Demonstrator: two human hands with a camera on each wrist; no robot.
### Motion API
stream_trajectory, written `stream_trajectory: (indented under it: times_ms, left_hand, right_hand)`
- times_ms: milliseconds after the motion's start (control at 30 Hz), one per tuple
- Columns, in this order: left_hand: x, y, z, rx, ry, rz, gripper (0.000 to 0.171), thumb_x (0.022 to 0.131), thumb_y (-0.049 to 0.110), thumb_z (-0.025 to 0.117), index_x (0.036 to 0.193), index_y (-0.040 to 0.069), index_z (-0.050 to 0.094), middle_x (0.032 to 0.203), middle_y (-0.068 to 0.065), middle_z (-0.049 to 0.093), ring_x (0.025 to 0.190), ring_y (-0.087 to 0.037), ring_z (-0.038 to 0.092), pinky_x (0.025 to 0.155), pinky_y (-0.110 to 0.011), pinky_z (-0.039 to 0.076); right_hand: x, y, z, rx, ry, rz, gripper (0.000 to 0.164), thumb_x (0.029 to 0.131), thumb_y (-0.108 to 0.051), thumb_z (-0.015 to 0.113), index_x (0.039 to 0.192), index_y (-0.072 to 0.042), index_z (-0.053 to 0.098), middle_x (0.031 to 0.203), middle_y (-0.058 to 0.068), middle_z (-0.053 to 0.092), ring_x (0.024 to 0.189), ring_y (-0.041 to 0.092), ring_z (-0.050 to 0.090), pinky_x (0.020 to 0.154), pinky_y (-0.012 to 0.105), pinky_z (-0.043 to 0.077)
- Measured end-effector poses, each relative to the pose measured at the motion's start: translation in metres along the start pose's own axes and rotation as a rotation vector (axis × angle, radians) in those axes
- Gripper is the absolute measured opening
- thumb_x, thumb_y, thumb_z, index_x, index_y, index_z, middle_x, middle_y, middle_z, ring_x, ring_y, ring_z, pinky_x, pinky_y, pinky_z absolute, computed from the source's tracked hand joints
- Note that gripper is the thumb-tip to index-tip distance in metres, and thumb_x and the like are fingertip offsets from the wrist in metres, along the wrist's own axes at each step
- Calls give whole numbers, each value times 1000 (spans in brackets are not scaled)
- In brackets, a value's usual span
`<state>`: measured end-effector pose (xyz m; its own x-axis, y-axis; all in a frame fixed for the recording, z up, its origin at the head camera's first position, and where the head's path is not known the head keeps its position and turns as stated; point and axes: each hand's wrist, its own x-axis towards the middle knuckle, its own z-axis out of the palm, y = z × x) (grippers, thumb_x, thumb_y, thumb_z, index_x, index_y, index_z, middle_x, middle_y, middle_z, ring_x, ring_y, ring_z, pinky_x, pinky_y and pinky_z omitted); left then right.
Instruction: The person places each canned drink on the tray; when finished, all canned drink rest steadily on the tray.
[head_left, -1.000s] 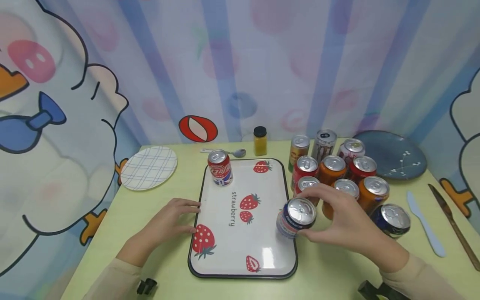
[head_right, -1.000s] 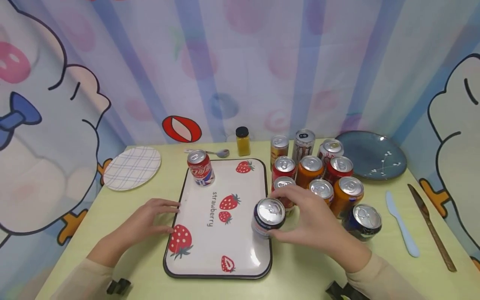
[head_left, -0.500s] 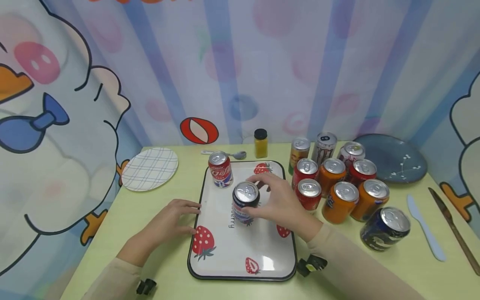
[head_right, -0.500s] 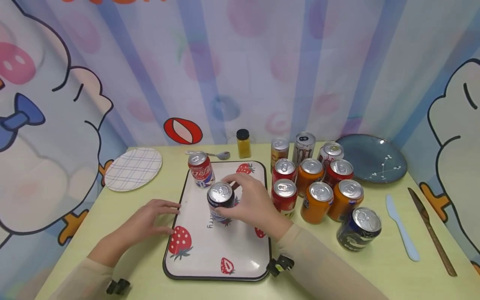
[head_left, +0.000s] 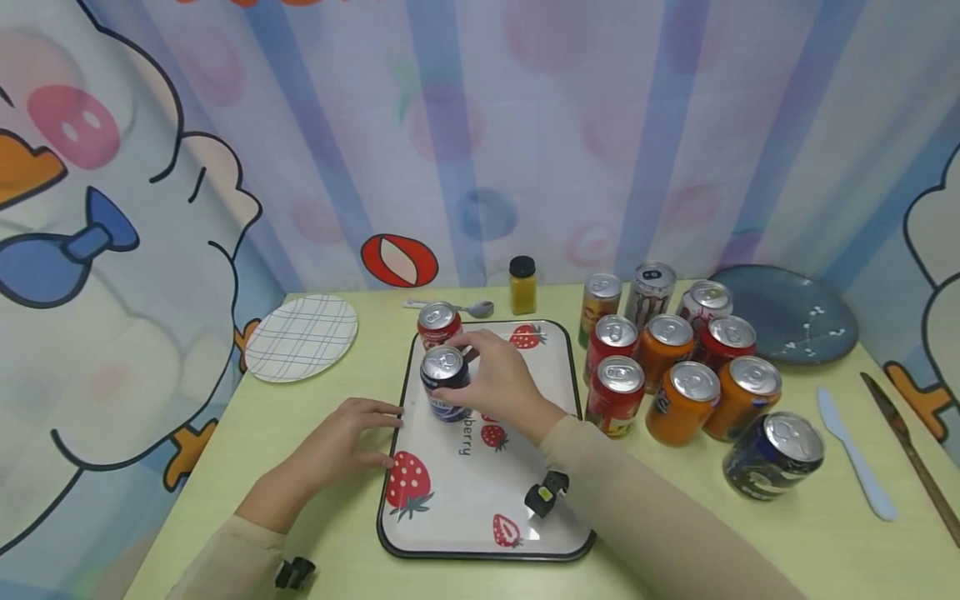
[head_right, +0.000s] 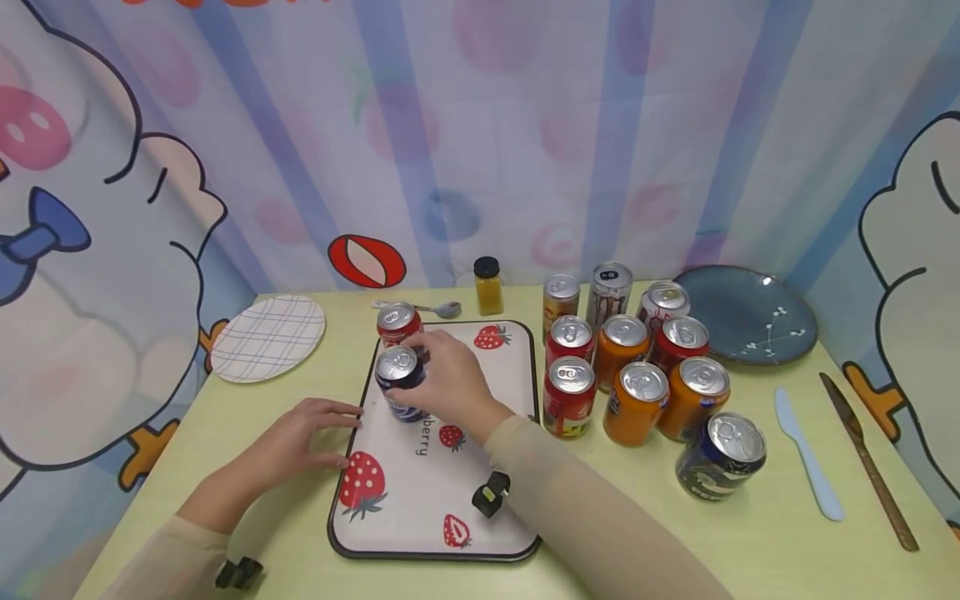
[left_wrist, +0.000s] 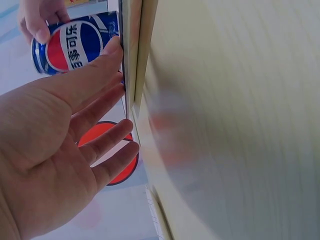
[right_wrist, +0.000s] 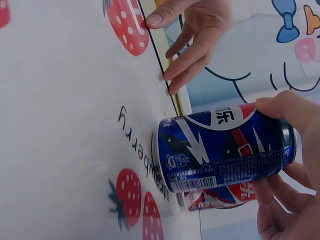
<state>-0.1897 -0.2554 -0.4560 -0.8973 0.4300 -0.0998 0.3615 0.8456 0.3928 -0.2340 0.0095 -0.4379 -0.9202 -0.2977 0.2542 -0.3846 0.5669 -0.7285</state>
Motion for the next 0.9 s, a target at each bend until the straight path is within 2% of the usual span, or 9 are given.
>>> stream_trajectory:
  times_ms: [200,333,533,700,900]
  left_hand:
    - [1,0,-1,1,-3,-21,49,80,28,90,124,14,75,142,-5,65,138,-36,50,117,-58,43]
    - [1,0,-1,-7,-10,-25,49,80,27,90,125,14,75,142,-5,65,139,-36,50,117,-58,42]
    - [0,-1,0,0,2,-27,50,80,26,90,126,13,75,143,-5,64,139,-36,50,118,-57,42]
    - [-1,-1,1,-5,1,-14,51,79,26,90,126,12,75,143,-6,64,138,-36,51,118,-57,42]
    - [0,1,2,-4,17,-2,51,79,24,91,125,10,75,141,-7,66,137,-36,53,117,-56,43]
  right_hand:
    - [11,-7,11,-32,-6,-18,66,76,-37,93,132,-17,64,128,2,65,112,18,65,93,35,60]
    - [13,-6,15,-38,-14,0,69,77,-38,92,136,-18,63,132,2,64,117,18,64,99,37,59]
    - [10,0,14,32,-13,24,74,76,-38,93,140,-19,60,140,1,60,122,21,63,101,38,58]
    - [-11,3,-6,35,-6,82,74,76,-38,93,140,-21,60,143,-1,57,120,21,63,95,39,60]
    - [-41,9,-49,-32,-17,42,60,80,-35,91,133,-22,66,138,-4,60,118,19,62,97,40,59]
